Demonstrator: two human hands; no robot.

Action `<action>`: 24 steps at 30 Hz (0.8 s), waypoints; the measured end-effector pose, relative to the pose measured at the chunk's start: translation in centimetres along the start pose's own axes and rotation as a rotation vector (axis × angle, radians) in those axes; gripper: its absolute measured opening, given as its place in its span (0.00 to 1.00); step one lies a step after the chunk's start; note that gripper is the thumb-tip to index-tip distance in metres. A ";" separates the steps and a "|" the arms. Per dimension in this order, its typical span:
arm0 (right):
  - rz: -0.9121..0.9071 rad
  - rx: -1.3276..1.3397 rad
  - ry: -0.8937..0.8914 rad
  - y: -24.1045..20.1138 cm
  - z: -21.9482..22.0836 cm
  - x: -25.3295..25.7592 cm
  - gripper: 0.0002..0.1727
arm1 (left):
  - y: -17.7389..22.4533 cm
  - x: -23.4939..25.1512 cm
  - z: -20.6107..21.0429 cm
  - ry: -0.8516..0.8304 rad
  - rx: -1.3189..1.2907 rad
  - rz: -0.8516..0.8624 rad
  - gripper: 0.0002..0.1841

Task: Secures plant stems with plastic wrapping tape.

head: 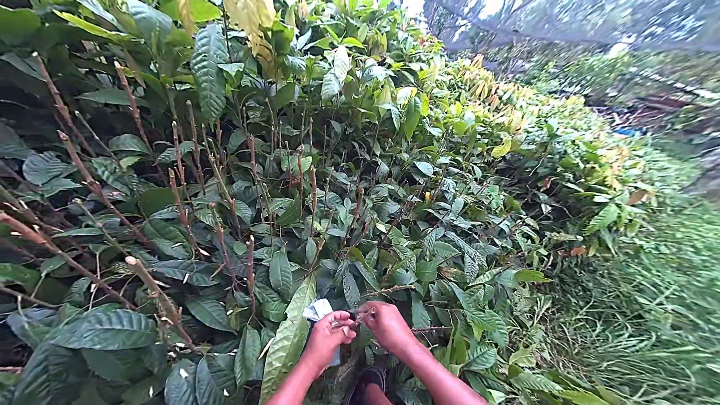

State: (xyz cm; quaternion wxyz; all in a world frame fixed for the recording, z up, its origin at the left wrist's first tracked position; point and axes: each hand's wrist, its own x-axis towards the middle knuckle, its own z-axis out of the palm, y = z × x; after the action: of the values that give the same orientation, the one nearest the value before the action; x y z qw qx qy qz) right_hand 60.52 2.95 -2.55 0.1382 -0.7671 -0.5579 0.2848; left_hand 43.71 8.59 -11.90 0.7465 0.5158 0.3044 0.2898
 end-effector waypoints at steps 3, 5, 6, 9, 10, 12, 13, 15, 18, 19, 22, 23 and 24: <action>-0.147 -0.046 -0.039 0.4 0.6 0.6 0.14 | 0.1 0.3 -0.3 -0.025 -0.095 -0.093 0.16; -0.259 -0.061 -0.043 1.0 0.7 0.9 0.13 | 0.1 0.5 -0.4 -0.035 -0.131 -0.112 0.14; -0.292 -0.065 -0.044 1.3 0.7 1.1 0.13 | 0.1 0.6 -0.4 -0.035 -0.132 -0.108 0.12; -0.263 -0.088 -0.084 1.1 0.4 1.1 0.12 | 0.1 0.6 -0.4 -0.006 0.017 -0.032 0.10; -0.201 -0.090 -0.106 0.7 0.3 1.1 0.12 | 0.1 0.6 -0.3 0.002 0.106 0.012 0.09; -0.065 -0.090 -0.151 -0.1 0.1 1.2 0.13 | 0.2 0.4 -0.2 0.012 0.309 0.114 0.11; -0.002 -0.071 -0.169 -0.3 0.2 1.3 0.13 | 0.2 0.3 -0.2 0.031 0.389 0.155 0.12; 0.066 -0.004 -0.171 -0.6 0.3 0.7 0.14 | 0.3 0.4 0.0 0.072 0.440 0.164 0.13; 0.006 -0.065 -0.175 -3.3 0.7 -3.9 0.18 | 1.1 0.5 0.1 0.086 0.405 0.075 0.13; -0.055 -0.131 -0.199 -4.6 1.1 -5.9 0.21 | 1.3 0.6 0.1 0.083 0.385 0.044 0.13; -0.197 -0.212 -0.364 -7.2 2.1 -8.4 0.19 | 0.6 0.3 0.6 -0.018 0.338 0.017 0.11; -0.197 -0.191 -0.411 -7.5 1.9 -7.6 0.16 | 0.0 -0.1 1.0 -0.072 0.344 0.059 0.11; -0.192 -0.152 -0.425 -7.6 1.1 -6.2 0.15 | -0.4 -0.8 1.5 -0.113 0.357 0.113 0.12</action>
State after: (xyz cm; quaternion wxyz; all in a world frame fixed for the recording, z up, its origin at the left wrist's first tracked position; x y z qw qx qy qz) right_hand 52.64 -0.42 2.34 -0.0140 -0.6416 -0.6647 0.3824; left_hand 44.34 7.01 -11.72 0.6417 0.6717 0.2793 0.2432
